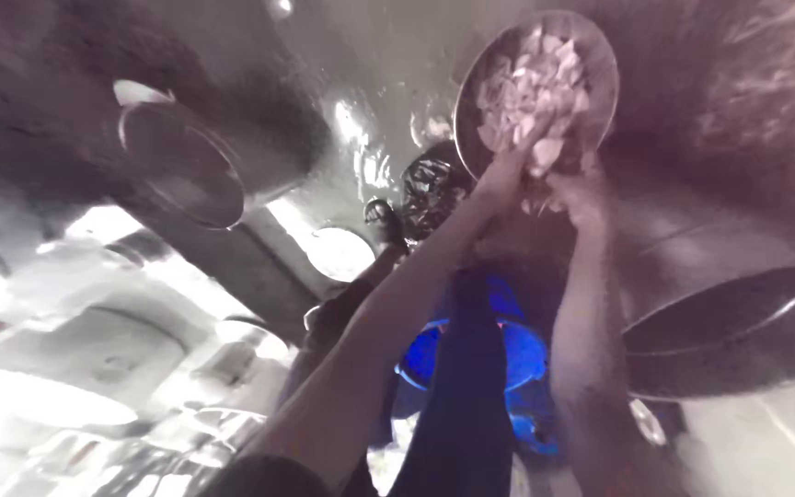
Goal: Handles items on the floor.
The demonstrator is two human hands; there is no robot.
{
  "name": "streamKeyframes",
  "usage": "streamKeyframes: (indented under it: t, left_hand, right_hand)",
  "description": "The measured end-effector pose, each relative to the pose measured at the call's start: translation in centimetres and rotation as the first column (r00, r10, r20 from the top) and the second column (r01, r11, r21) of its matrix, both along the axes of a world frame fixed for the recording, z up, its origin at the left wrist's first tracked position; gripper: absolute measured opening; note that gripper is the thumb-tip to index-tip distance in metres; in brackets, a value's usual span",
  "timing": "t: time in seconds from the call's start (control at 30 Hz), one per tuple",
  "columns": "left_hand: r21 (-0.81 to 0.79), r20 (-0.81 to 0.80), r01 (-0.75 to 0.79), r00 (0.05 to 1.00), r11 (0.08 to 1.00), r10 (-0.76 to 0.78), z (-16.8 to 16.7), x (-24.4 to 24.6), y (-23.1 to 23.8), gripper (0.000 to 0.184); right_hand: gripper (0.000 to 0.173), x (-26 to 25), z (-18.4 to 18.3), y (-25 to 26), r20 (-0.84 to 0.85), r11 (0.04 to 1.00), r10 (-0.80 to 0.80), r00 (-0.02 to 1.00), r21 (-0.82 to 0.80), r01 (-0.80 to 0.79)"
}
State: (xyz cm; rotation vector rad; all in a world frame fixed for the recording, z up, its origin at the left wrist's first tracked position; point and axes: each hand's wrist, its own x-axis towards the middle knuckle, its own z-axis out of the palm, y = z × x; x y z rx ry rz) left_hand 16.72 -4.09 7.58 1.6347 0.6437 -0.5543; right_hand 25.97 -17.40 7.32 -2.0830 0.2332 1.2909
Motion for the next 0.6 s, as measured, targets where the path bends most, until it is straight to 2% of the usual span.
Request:
streamKeyframes:
  t: [0.07,0.1,0.17,0.2,0.23,0.3,0.37,0.4,0.43,0.5,0.53,0.6]
  left_hand:
    - [0.034,-0.115,0.029,0.993,0.999,-0.025,-3.3,1.5,0.3,0.113]
    - [0.054,-0.169,0.033,0.985,0.998,-0.023,-4.7,1.1,0.3,0.108]
    - [0.104,-0.203,0.046,0.979,0.994,-0.025,-5.4,-2.5,0.0,0.079]
    - [0.092,-0.208,0.045,0.978,0.995,-0.025,-4.5,-4.9,0.3,0.065]
    - [0.054,-0.254,0.053,0.966,0.997,-0.037,-3.6,-7.3,0.9,0.055]
    - [-0.033,-0.373,0.073,0.924,0.997,-0.08,-2.3,-12.6,2.5,0.049]
    - [-0.031,-0.476,0.092,0.874,0.995,-0.096,-1.8,-18.1,3.8,0.05]
    - [-0.02,-0.516,0.145,0.846,0.989,-0.135,-2.1,-20.4,4.2,0.052]
    - [-0.042,-0.56,0.228,0.801,0.973,-0.212,-2.4,-21.6,4.8,0.053]
    - [-0.104,-0.575,0.355,0.741,0.929,-0.348,-3.2,-22.0,6.0,0.051]
    - [-0.081,-0.535,0.331,0.781,0.94,-0.321,-4.0,-21.7,6.4,0.049]
    - [-0.023,-0.426,0.113,0.898,0.993,-0.112,-4.8,-21.5,7.0,0.051]
  right_hand:
    - [0.075,1.3,-3.1,0.7,0.109,0.999,0.05,0.993,-0.007,-0.049]
    - [0.069,1.5,-3.9,1.4,0.178,0.986,0.158,0.971,-0.079,-0.145]
    - [0.058,-0.1,-5.1,2.7,0.286,0.922,0.369,0.884,-0.23,-0.31]
    - [0.051,-1.5,-5.1,3.9,0.296,0.896,0.429,0.854,-0.259,-0.36]
    - [0.041,-3.5,-5.1,5.3,0.3,0.881,0.464,0.833,-0.248,-0.402]
    - [0.032,-8.0,-6.8,8.7,0.227,0.848,0.528,0.818,-0.093,-0.522]
    - [0.037,-11.8,-11.0,12.5,0.098,0.782,0.617,0.781,0.035,-0.622]
    - [0.042,-13.3,-13.9,14.2,0.074,0.769,0.635,0.769,0.023,-0.638]
    - [0.048,-14.3,-16.9,15.8,0.081,0.774,0.632,0.771,-0.036,-0.632]
    - [0.057,-15.8,-23.0,17.9,0.232,0.796,0.603,0.763,-0.241,-0.555]
    - [0.055,-15.6,-25.2,18.7,0.295,0.766,0.637,0.712,-0.351,-0.539]
    - [0.053,-15.7,-27.4,19.7,0.296,0.674,0.725,0.623,-0.495,-0.549]
